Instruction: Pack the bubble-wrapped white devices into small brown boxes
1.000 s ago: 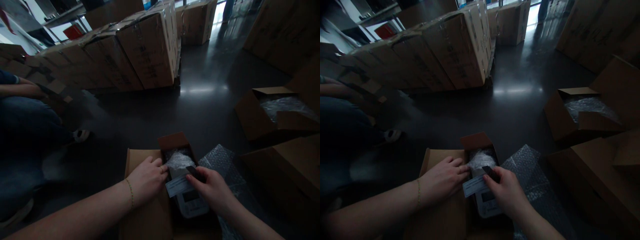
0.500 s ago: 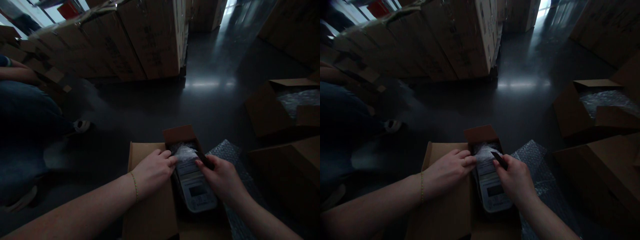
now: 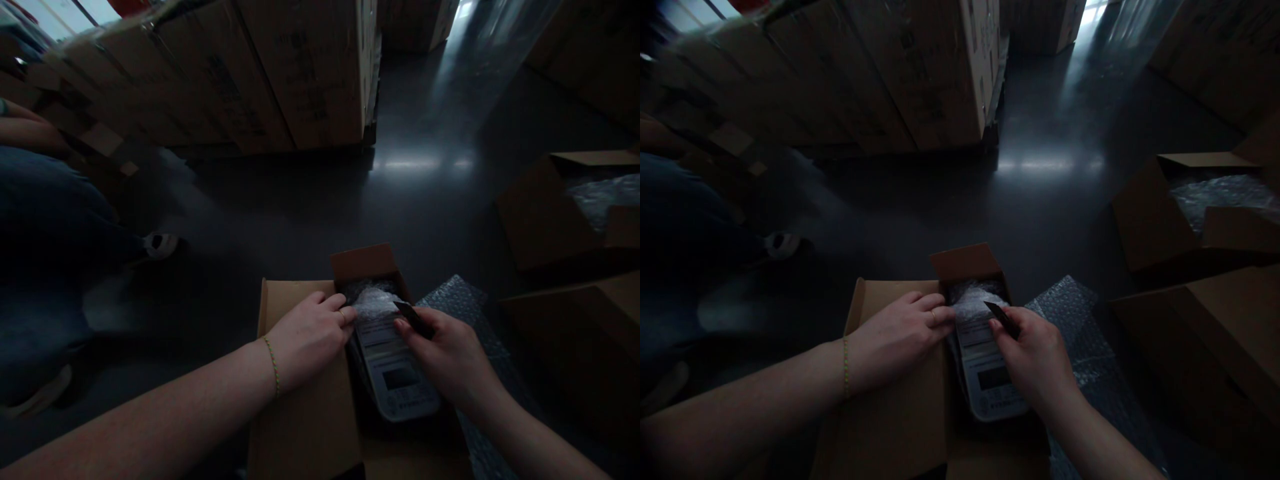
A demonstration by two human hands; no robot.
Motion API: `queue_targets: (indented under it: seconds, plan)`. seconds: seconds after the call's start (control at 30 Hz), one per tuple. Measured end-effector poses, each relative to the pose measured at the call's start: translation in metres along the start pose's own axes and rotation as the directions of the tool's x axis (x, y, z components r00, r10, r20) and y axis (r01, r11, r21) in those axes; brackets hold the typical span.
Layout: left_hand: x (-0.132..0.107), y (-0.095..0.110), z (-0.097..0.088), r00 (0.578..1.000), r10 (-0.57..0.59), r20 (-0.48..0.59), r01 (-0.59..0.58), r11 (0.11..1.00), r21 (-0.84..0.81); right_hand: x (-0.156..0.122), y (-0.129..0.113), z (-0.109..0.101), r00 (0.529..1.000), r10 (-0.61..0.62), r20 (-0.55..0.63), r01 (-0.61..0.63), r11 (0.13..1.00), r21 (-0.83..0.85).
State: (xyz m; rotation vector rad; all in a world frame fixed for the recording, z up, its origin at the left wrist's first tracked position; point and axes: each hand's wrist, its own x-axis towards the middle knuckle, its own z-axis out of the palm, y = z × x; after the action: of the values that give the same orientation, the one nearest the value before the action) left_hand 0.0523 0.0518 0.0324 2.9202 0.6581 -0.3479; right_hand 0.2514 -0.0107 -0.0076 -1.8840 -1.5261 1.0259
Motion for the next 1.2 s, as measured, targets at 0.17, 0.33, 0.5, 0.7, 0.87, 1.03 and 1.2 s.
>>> queue_targets:
  seconds: [0.17,0.33,0.5,0.7,0.87,1.03,1.2]
  plan:
    - [-0.0010,-0.0004,-0.0004,1.000,-0.003,0.001,0.003,1.000,-0.020,0.0015,0.0003,0.0005,1.000,-0.006,-0.025,0.006,1.000,-0.012]
    - [-0.0020,-0.0002,0.0001,1.000,0.009,-0.003,-0.009,0.999,-0.038,0.0024,-0.0002,0.0009,1.000,0.004,-0.031,-0.005,0.999,-0.034]
    - [-0.0012,0.0000,0.0011,1.000,0.012,-0.004,-0.012,0.999,-0.046,0.0028,-0.0012,0.0020,0.998,0.004,-0.056,-0.007,0.998,-0.059]
    - [-0.0016,0.0003,0.0015,1.000,0.014,-0.003,-0.014,0.999,-0.037,0.0027,-0.0026,0.0025,0.997,0.008,-0.073,-0.014,0.997,-0.082]
    - [-0.0016,0.0004,0.0022,1.000,0.013,-0.001,-0.013,0.999,-0.045,0.0026,-0.0022,0.0026,0.997,0.010,-0.071,-0.016,0.996,-0.089]
    - [-0.0011,0.0005,0.0027,1.000,0.013,0.004,-0.013,0.999,-0.045,0.0015,-0.0024,0.0034,0.997,-0.008,-0.071,0.001,0.995,-0.097]
    - [-0.0015,0.0014,0.0006,1.000,0.001,0.011,-0.001,1.000,-0.024,0.0010,-0.0014,0.0037,0.997,0.030,-0.065,-0.032,0.999,-0.030]
